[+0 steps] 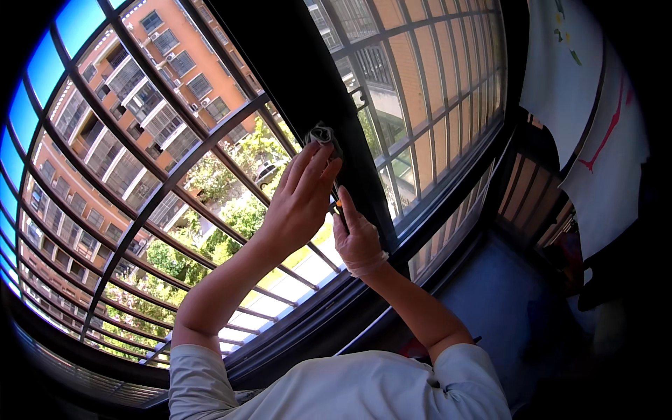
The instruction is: The person cleans the metal balcony railing using a cloth and a screwdriver. They wipe the vertical bars and horizontal frame, occasionally using the screwdriver to reach crevices. The person sits on the floor to wash the cloth in a bucket of water before resuming the cleaning.
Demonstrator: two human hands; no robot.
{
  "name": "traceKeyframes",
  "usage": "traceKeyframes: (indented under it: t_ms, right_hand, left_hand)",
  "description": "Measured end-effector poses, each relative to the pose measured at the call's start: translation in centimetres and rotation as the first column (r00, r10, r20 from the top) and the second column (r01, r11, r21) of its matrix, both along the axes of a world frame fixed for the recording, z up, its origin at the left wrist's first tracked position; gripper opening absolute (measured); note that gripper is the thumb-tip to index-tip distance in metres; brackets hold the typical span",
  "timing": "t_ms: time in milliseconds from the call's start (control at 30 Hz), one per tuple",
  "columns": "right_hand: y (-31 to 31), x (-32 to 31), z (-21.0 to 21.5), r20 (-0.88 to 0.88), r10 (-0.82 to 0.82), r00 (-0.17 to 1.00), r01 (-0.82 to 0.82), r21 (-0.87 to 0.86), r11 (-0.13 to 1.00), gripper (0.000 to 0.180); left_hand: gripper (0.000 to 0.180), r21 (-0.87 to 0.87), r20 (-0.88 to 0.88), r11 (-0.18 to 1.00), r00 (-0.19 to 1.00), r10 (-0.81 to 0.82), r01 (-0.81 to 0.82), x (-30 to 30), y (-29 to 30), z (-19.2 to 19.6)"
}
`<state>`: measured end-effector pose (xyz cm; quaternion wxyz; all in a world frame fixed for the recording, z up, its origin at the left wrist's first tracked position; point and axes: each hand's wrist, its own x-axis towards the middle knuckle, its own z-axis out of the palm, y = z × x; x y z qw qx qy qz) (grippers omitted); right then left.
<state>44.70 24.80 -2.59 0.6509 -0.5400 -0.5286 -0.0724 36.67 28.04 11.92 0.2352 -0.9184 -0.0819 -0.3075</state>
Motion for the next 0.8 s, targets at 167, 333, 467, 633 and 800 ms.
traceKeyframes:
  t_ms: [167,333,467,633,800]
  right_hand:
    - [-3.2,0.5,1.1,-0.172,0.208,0.963,-0.229,-0.114,0.967,0.053]
    - [-8.7,3.3,-1.6,-0.352,0.406,0.843,-0.470,-0.118,0.875,0.050]
    - [-13.6,6.6,-1.9,-0.546,0.386,0.743,-0.563,-0.198,0.803,0.050]
    - [-17.4,9.0,0.8,-0.642,0.196,0.742,-0.502,-0.337,0.796,0.049]
    - [-20.7,11.3,-0.4,-0.680,0.132,0.721,-0.404,-0.258,0.878,0.046]
  left_hand:
    - [0.035,0.174,0.048,0.980,0.995,0.088,-0.095,2.6,1.5,-0.8]
    - [0.024,0.289,0.052,0.949,0.992,0.113,-0.124,3.6,2.1,0.3]
    - [0.024,0.399,0.019,0.917,1.000,-0.018,0.009,3.6,4.0,4.1]
    - [0.026,0.500,0.059,0.865,0.998,0.025,-0.051,4.5,7.6,13.5]
    - [0.021,0.595,-0.058,0.797,0.995,-0.083,0.101,6.7,7.1,11.4]
